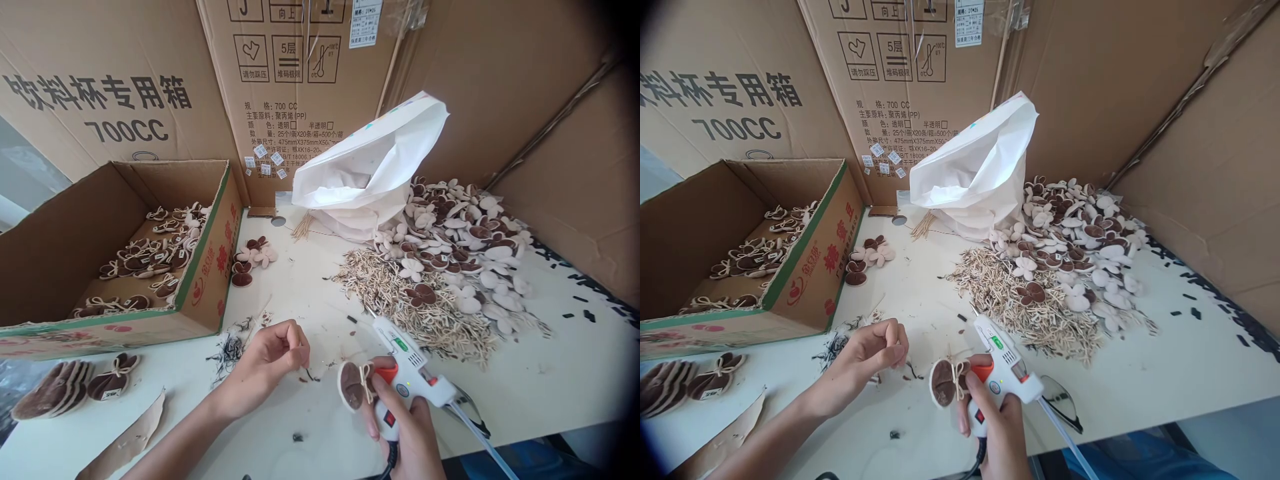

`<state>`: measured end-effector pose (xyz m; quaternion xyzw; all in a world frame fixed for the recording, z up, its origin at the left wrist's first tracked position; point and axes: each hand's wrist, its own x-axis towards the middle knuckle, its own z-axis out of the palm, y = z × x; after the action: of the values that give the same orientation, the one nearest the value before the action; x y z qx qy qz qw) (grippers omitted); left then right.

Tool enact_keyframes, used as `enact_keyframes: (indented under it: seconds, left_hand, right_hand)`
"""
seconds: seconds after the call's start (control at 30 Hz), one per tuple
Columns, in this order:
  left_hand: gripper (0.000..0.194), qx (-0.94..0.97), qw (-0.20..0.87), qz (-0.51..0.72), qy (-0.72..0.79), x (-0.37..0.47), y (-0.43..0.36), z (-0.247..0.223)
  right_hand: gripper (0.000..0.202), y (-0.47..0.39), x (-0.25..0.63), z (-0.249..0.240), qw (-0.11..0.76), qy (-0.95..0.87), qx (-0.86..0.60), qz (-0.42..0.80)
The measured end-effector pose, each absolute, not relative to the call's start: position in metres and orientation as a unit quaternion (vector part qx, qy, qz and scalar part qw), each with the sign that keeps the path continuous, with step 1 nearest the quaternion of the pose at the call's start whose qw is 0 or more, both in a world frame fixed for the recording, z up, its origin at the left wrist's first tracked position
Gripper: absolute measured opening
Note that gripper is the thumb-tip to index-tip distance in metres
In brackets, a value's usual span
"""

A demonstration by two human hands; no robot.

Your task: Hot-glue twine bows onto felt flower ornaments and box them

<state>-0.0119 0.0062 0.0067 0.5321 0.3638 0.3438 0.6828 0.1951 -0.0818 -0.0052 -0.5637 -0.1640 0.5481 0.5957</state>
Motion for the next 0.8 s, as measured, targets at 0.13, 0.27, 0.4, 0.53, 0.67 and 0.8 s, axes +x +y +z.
enact_keyframes:
  seconds: [0.13, 0.27, 0.4, 0.53, 0.67, 0.8]
  left_hand:
    - [0.042, 0.54, 0.671, 0.343, 0.375, -0.0131, 0.0064, 0.0016]
    - [0.037, 0.537, 0.671, 0.349, 0.373, -0.0133, 0.0049, -0.0011]
    - [0.031, 0.529, 0.685, 0.337, 0.369, -0.0118, 0.0041, 0.0001]
    - [0.027, 0.54, 0.677, 0.335, 0.371, -0.0109, 0.0044, 0.0005]
    - [0.026, 0.549, 0.675, 0.327, 0.369, -0.0113, 0.0047, 0.0011]
    - [0.025, 0.548, 0.678, 0.337, 0.354, -0.0118, 0.0047, 0.0024]
  right_hand:
    - [0.045, -0.0828, 0.1961, -0.0044, 0.581, -0.16, -0.577, 0.552]
    - [0.049, -0.0829, 0.197, -0.0051, 0.584, -0.149, -0.576, 0.553]
    - [0.042, -0.0821, 0.1964, -0.0053, 0.584, -0.159, -0.566, 0.56]
    - [0.044, -0.0812, 0.1955, -0.0053, 0.591, -0.163, -0.574, 0.543]
    - [0.045, -0.0812, 0.195, -0.0049, 0.59, -0.165, -0.575, 0.543]
    - [0.048, -0.0812, 0.1946, -0.0042, 0.588, -0.162, -0.579, 0.54]
